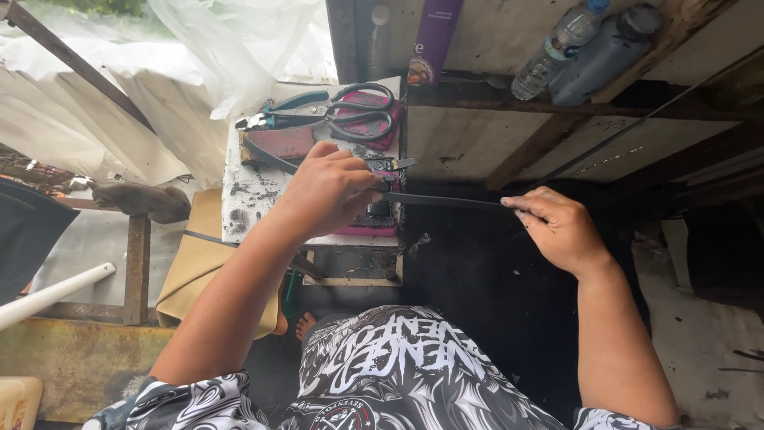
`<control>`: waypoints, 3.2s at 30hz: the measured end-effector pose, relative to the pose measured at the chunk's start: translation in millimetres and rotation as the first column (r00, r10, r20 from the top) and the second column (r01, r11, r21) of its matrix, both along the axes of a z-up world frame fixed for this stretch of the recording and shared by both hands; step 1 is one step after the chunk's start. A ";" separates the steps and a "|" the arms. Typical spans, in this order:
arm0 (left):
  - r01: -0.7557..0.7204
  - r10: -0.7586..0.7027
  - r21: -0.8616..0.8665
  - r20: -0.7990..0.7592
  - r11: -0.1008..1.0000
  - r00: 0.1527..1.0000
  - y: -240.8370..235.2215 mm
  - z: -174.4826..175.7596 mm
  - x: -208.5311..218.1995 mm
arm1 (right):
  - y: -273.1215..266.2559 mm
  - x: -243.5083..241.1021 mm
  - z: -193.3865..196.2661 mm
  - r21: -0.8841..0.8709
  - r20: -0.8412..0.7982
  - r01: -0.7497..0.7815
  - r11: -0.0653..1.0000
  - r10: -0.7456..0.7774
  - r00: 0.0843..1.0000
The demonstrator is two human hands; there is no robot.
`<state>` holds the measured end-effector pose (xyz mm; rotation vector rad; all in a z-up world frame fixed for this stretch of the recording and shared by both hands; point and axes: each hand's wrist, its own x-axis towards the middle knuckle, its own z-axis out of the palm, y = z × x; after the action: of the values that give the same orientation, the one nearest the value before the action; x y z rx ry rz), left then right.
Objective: Applying dye to the edges of a leather strap using a manual applicator and hanging it on a line to dry.
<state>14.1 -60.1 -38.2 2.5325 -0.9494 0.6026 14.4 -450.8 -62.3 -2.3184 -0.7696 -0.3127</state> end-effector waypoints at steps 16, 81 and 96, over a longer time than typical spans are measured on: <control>-0.051 -0.015 -0.168 -0.370 0.985 0.929 -16.0 27.4 9.5 | 37.0 43.6 32.2 0.434 -0.498 -0.165 0.886 0.388 0.775; -0.196 0.186 0.181 0.073 0.964 0.980 34.6 -5.6 -12.3 | 12.2 3.3 1.4 -0.168 0.382 0.007 0.986 0.058 0.922; -0.162 0.177 0.177 -0.069 0.971 0.982 38.9 11.6 -11.3 | -12.4 2.7 -8.6 -0.142 0.362 0.099 0.985 -0.042 0.931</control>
<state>2.8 -21.2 -26.6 2.7890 -0.7910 0.4755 17.1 -463.2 -70.9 -2.4750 -0.9144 -0.7482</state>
